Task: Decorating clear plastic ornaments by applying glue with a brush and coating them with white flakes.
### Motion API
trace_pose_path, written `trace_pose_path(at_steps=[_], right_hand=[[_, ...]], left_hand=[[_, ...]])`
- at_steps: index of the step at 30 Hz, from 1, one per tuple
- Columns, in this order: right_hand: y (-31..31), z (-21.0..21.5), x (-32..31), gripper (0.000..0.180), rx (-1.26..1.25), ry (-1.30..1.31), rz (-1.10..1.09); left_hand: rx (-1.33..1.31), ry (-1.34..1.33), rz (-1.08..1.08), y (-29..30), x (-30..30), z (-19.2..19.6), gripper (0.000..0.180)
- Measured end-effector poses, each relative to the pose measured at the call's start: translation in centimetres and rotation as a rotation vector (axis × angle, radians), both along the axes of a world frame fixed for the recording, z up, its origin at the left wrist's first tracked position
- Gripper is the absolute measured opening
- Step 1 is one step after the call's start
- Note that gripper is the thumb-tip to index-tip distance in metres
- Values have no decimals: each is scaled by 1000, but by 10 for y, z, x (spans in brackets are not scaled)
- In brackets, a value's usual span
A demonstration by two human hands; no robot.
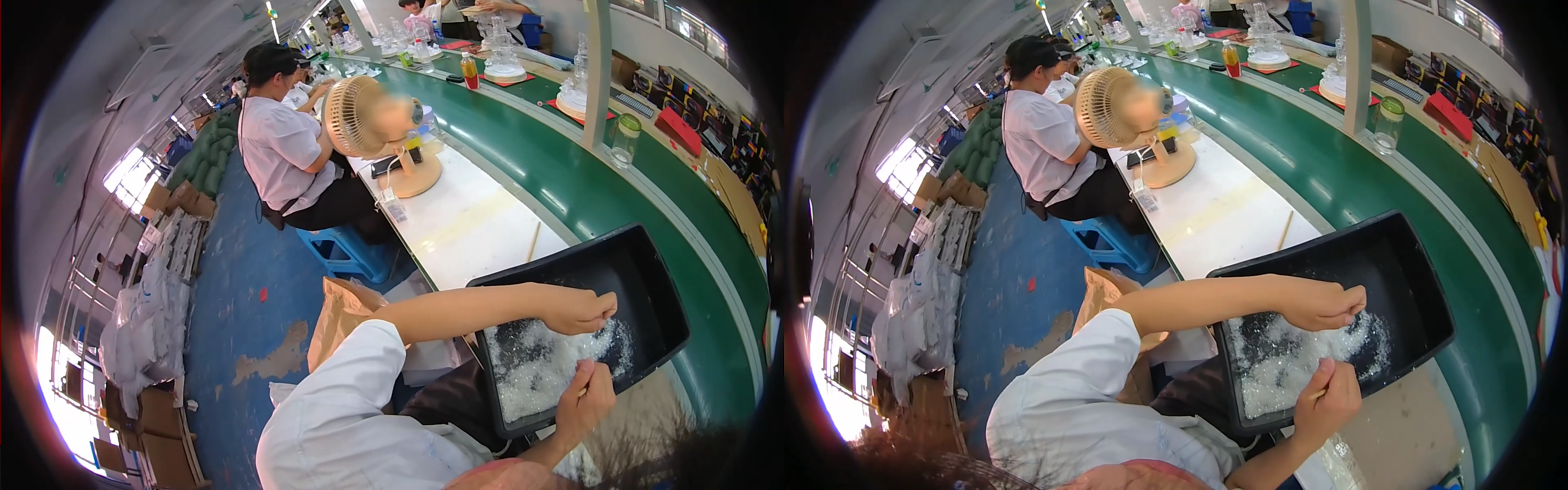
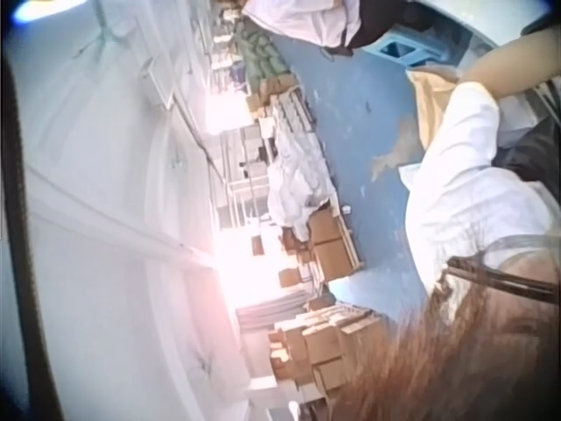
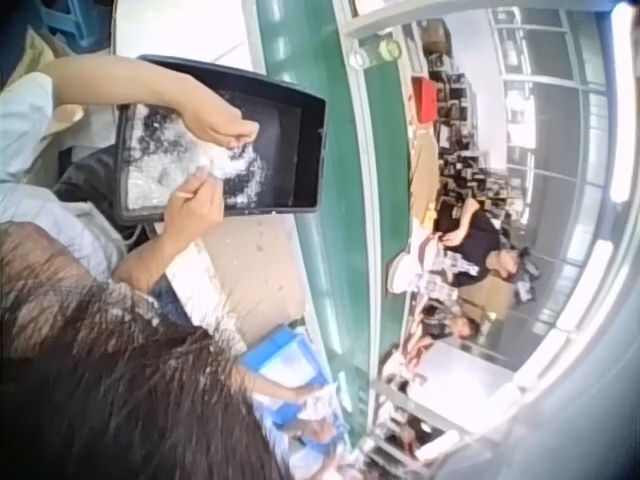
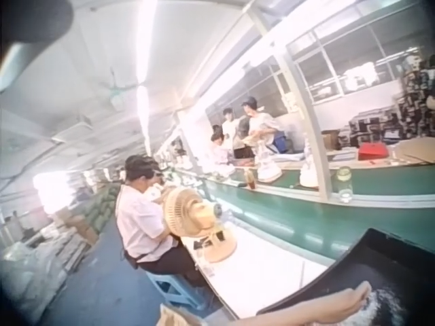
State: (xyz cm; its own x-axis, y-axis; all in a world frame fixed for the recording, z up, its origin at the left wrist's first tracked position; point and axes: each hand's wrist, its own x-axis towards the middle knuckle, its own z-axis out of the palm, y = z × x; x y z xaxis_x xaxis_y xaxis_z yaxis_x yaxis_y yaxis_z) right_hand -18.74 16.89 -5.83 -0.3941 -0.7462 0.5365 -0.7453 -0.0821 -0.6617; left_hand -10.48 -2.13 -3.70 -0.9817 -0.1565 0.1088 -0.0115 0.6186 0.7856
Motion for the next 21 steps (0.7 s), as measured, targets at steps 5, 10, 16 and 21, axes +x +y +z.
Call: trace_pose_path(at_steps=[5,10,16,21], right_hand=[[0,-1,-1,21,1,-17,7],[2,-3,-2,25,46,21,6],[2,-1,-1,24,63,20,-1],[3,-2,-2,24,64,23,2]], left_hand=[[-10,-73,-32,0,-2,-1,19],[-5,-49,-42,-2,-1,-5,17],[-25,-30,-25,-2,0,0,16],[-26,1,-35,-1,1,-3,18]])
